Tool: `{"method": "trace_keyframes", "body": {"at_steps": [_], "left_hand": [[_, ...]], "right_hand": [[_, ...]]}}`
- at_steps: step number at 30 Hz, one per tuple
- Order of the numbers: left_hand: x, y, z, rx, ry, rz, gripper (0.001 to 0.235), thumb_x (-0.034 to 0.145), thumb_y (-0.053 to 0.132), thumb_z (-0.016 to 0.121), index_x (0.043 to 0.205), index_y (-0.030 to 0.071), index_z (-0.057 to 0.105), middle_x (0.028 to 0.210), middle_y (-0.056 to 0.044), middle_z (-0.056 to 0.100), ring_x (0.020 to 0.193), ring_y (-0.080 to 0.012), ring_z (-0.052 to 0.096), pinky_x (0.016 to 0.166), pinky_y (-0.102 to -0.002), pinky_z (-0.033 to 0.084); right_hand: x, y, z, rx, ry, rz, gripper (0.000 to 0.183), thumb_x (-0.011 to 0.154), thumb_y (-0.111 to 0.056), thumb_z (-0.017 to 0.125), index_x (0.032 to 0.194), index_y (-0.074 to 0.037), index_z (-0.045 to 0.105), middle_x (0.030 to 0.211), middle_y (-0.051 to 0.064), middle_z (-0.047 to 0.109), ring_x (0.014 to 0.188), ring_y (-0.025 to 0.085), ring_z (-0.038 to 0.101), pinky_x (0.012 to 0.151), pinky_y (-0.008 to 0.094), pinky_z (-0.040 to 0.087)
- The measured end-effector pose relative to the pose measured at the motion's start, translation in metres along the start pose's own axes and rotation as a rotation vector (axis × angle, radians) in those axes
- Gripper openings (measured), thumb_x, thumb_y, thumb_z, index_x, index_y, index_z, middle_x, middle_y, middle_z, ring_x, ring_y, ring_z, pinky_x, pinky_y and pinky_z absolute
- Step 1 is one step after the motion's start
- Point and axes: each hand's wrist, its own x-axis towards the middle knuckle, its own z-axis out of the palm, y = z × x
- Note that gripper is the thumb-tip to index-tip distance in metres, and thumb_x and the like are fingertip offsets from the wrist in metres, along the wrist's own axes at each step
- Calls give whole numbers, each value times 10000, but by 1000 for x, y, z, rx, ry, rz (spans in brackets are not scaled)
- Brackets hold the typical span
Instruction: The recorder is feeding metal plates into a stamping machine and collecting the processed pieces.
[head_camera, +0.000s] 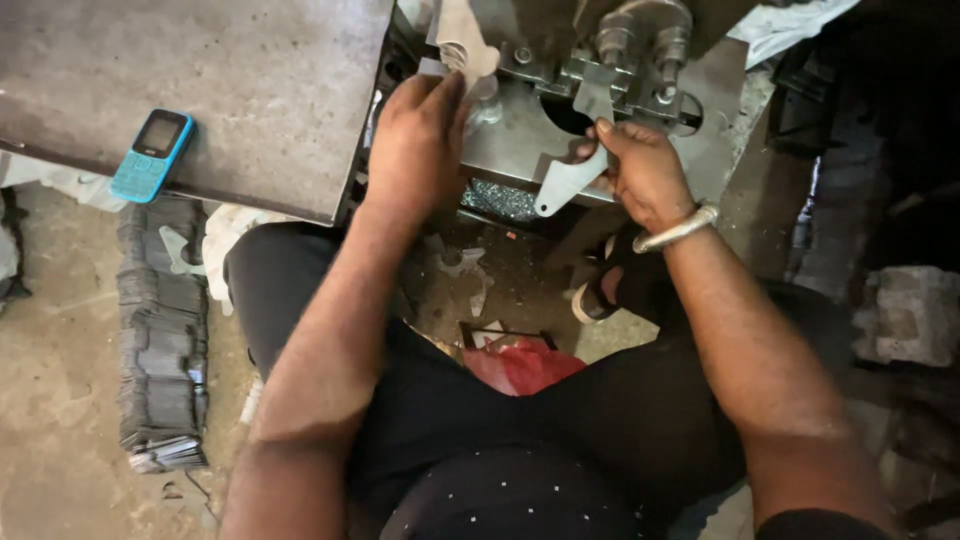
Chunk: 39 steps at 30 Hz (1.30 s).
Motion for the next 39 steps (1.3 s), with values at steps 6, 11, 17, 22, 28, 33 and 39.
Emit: {"method": "trace_keyframes", "body": {"at_steps": [6, 11, 17, 22, 28, 33, 39], "left_hand": [[-3, 50, -29, -234, -56, 190, 375, 946, 96, 718, 1305, -4, 673, 1198, -241, 625, 1116, -411, 605, 973, -457, 521], [-11, 57, 16, -326, -216, 340, 382, 945, 117, 735, 1304, 1, 677, 1213, -194, 635, 1119, -377, 609, 991, -446, 515], [-21, 66, 74, -274, -176, 319, 332, 968, 119, 723, 1268, -14, 674, 1249, -165, 634, 1152, -363, 586, 1032, -442, 500], [-24, 81, 99, -306, -105, 222, 337, 962, 121, 697, 1268, -16, 668, 1281, -168, 623, 1173, -367, 563, 1042, -429, 486], [-24, 79, 95, -207, -112, 264, 375, 976, 134, 687, 1301, -45, 640, 1240, -181, 610, 1136, -371, 552, 1033, -430, 480], [-25, 77, 96, -138, -113, 302, 384, 979, 161, 697, 1300, -43, 645, 1155, -188, 601, 1096, -366, 553, 1007, -432, 484], [-24, 75, 94, -194, -80, 319, 369, 967, 155, 686, 1276, -40, 645, 1237, -171, 615, 1120, -353, 553, 1014, -424, 481]], "right_hand": [[-34, -2, -6, -74, 2, -45, 157, 1023, -176, 634, 1060, -34, 690, 983, 60, 766, 860, 166, 761, 739, 324, 667], [-73, 0, -25, -326, 131, -44, 172, 1025, -157, 656, 1080, 1, 698, 959, 89, 770, 803, 153, 737, 672, 278, 632], [-80, -9, -60, -416, 191, -99, 171, 1017, -140, 652, 1082, 9, 705, 941, 81, 763, 739, 144, 722, 610, 255, 608], [-69, -34, -87, -519, 408, -111, 184, 1037, -169, 661, 1067, -5, 739, 925, 71, 758, 667, 151, 693, 538, 274, 564], [-12, -47, -111, -572, 534, -77, 225, 1038, -228, 725, 1099, -15, 761, 876, 86, 744, 622, 182, 691, 464, 281, 495], [27, -20, -135, -1109, 572, -712, 253, 966, -258, 911, 1106, -63, 833, 963, 214, 781, 827, 301, 763, 755, 400, 584], [-9, -26, -100, -997, 699, -529, 370, 937, -319, 898, 1196, -117, 727, 1172, 155, 699, 1019, 322, 690, 865, 415, 544]]}}
